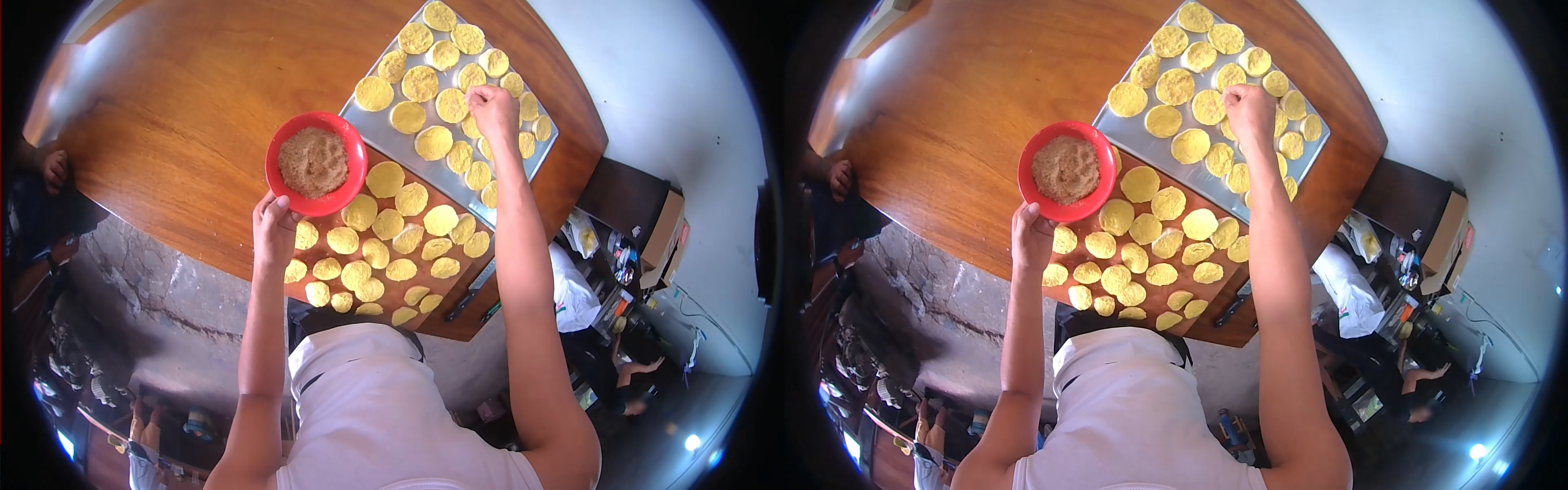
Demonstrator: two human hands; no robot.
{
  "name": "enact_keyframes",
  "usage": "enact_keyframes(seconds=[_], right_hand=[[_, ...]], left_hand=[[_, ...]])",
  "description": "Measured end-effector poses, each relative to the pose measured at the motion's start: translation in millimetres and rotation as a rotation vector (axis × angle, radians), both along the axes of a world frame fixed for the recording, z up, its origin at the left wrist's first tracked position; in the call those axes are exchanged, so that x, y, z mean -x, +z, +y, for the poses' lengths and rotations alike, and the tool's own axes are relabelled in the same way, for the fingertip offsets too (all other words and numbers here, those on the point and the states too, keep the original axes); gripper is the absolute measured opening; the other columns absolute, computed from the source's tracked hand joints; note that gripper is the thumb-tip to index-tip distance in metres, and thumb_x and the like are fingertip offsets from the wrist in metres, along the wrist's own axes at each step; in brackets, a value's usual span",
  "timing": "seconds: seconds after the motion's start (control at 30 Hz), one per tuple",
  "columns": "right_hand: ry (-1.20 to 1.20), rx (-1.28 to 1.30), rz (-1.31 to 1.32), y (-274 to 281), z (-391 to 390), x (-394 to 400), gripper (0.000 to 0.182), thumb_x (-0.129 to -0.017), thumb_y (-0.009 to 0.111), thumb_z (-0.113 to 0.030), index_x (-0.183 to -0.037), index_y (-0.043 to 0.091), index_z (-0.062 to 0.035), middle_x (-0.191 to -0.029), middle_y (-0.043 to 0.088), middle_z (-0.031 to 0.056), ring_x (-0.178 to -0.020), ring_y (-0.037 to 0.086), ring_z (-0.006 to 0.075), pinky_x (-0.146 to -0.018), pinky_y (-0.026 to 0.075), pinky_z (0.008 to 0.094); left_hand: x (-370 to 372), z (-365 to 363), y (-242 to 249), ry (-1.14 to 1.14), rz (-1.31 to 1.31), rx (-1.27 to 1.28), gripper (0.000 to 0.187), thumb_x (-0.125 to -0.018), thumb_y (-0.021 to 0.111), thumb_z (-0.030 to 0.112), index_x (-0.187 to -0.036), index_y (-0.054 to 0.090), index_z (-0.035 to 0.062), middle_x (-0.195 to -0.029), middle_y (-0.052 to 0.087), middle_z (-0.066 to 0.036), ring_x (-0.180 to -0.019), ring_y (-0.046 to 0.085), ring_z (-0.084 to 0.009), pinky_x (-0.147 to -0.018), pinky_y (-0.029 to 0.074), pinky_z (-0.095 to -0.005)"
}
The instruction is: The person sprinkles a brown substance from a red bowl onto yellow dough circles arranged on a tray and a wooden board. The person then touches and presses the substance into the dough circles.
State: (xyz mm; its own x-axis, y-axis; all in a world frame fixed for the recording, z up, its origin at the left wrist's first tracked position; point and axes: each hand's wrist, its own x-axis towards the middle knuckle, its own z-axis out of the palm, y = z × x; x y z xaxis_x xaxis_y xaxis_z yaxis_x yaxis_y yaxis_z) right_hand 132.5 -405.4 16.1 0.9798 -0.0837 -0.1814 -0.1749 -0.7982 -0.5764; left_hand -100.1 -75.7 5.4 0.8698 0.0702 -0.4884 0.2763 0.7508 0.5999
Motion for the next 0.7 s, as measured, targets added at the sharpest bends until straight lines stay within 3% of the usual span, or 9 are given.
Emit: enact_keyframes(seconds=[0.33, 0.7], right_hand=[[0.032, 0.021, -0.012, -0.3, 1.6, 2.0, 0.01, -0.082, 0.067, -0.009, -0.087, 0.071, -0.0007, -0.076, 0.068, 0.019, -0.067, 0.068, 0.0248, -0.063, 0.05, 0.0332], [0.063, 0.065, 0.184, 8.1, 22.9, 21.0, 0.015, -0.083, 0.07, -0.016, -0.088, 0.07, -0.0011, -0.071, 0.065, 0.017, -0.062, 0.064, 0.0257, -0.062, 0.048, 0.0358]], left_hand=[[0.5, 2.1, 2.0, 0.01, 0.001, -0.01, 0.044, -0.092, 0.054, 0.018, -0.125, 0.05, -0.0109, -0.116, 0.062, -0.016, -0.102, 0.064, -0.0194, -0.089, 0.055, -0.0351], [4.9, 8.1, 1.1, 0.012, -0.005, 0.007, 0.042, -0.093, 0.054, 0.017, -0.126, 0.051, -0.0093, -0.117, 0.063, -0.013, -0.102, 0.064, -0.0174, -0.092, 0.052, -0.0323]])
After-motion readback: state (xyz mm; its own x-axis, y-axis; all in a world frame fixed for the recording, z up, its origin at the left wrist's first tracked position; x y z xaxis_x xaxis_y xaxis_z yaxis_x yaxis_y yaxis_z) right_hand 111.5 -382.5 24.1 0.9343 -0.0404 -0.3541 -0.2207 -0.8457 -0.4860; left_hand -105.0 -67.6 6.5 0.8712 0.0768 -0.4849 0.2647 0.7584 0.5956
